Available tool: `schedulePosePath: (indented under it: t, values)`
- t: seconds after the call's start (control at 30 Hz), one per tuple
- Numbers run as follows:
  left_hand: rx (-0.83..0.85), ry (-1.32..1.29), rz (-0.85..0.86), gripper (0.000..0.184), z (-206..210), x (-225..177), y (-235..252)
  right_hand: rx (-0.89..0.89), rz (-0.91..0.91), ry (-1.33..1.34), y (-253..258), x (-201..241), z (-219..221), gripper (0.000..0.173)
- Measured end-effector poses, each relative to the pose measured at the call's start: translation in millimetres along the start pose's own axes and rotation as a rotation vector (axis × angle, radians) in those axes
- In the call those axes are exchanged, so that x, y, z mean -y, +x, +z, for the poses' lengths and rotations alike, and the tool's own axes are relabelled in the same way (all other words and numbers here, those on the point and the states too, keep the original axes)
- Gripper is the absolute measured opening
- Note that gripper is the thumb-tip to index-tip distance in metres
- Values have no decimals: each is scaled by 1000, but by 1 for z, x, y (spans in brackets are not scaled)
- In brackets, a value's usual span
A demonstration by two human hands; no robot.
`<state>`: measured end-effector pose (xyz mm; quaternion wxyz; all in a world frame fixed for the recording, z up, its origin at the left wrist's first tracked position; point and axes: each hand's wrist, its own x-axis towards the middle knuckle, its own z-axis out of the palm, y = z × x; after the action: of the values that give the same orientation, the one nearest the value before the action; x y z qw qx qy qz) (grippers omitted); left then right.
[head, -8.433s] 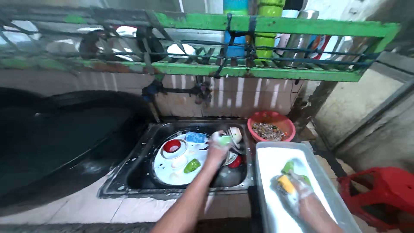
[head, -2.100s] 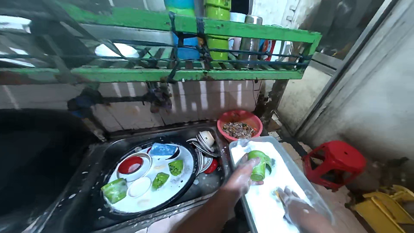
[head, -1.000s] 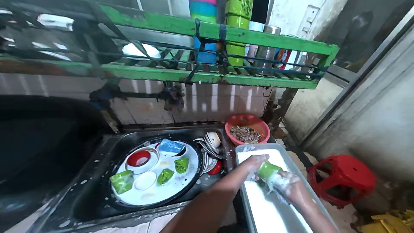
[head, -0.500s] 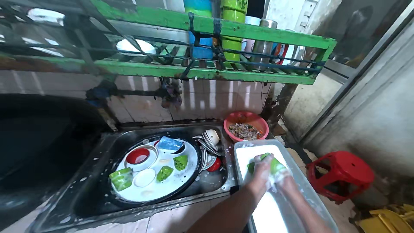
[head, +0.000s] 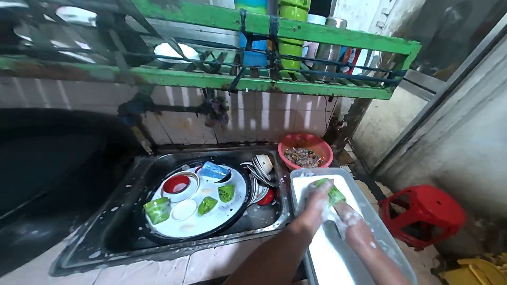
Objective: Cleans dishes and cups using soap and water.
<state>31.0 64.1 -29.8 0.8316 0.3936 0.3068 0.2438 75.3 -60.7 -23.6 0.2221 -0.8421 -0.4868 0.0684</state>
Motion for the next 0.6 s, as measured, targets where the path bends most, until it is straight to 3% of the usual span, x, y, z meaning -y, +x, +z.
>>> schedulePosePath:
  t: [0.1, 0.17, 0.27, 0.37, 0.47, 0.6]
  values:
    - [0, 57, 29, 71, -11, -24, 18, -160, 79, 254, -8, -23, -11, 37]
    - [88, 333, 41, 85, -14, -30, 10, -299, 222, 450, -10, -30, -28, 43]
    - [259, 955, 157, 67, 6, -20, -21, -318, 253, 489, -2, -20, -48, 59]
    - [360, 1429, 280, 57, 34, -11, -43, -207, 413, 434, 21, -15, -56, 52]
    - [374, 1546, 286, 63, 35, -16, -41, -177, 511, 405, 30, -13, -53, 44]
    - [280, 1522, 204, 50, 22, -32, -29, -370, 248, 260, 8, 16, -26, 57]
